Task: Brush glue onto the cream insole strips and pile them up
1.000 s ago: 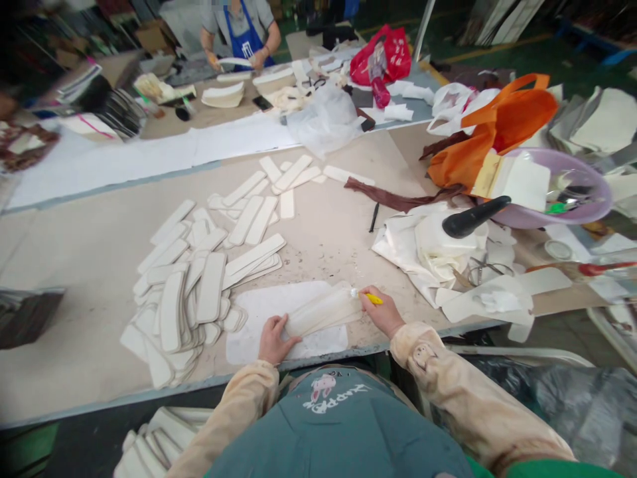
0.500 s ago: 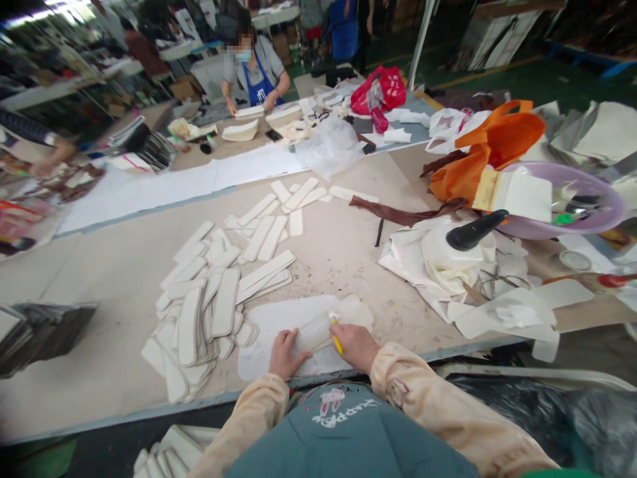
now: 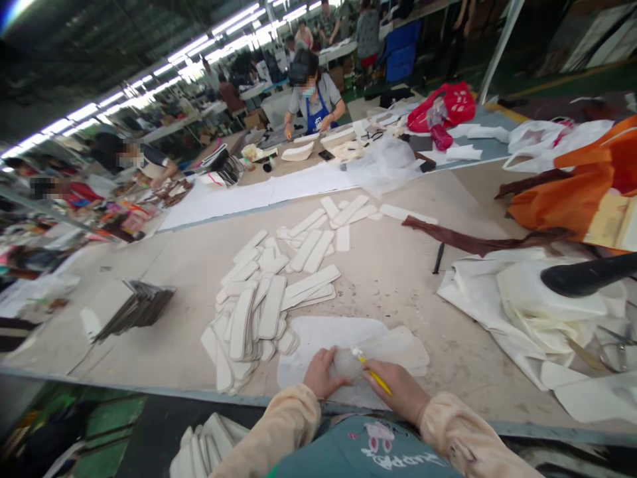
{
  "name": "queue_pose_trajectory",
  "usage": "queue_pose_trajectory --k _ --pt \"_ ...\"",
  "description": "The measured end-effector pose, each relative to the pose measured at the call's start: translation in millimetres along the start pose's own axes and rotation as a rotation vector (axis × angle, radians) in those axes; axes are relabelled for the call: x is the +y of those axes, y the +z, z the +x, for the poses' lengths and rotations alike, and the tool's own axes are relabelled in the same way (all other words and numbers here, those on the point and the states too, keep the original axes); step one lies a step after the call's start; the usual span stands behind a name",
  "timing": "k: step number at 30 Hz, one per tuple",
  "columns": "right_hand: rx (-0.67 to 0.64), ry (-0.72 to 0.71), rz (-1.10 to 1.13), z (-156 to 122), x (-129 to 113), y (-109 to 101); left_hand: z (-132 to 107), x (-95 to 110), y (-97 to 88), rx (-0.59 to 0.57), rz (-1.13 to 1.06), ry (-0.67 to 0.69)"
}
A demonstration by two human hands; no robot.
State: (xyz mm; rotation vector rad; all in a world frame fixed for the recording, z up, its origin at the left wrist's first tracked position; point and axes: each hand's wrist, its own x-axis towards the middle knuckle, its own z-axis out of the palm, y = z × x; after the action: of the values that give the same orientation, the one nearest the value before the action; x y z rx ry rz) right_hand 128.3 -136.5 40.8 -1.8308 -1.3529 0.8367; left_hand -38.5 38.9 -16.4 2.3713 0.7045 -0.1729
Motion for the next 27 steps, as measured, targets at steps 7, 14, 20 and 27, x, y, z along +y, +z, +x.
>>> queue_pose_trajectory --k 7,14,20,27 --pt "0.405 0.315 0.165 -38 26 -40 60 -27 -91.6 0.200 0.237 -0.010" --pt "0.548 0.438 0.155 -68 21 -40 145 -55 -157.2 0.152 0.280 -0.020" --pt "0.598 0.455 0.181 -79 12 -37 176 -70 -165.9 0.020 0.337 0.007" --pt "0.663 0.410 0.130 -76 10 -42 174 -61 -182.7 0.094 0.447 -0.060"
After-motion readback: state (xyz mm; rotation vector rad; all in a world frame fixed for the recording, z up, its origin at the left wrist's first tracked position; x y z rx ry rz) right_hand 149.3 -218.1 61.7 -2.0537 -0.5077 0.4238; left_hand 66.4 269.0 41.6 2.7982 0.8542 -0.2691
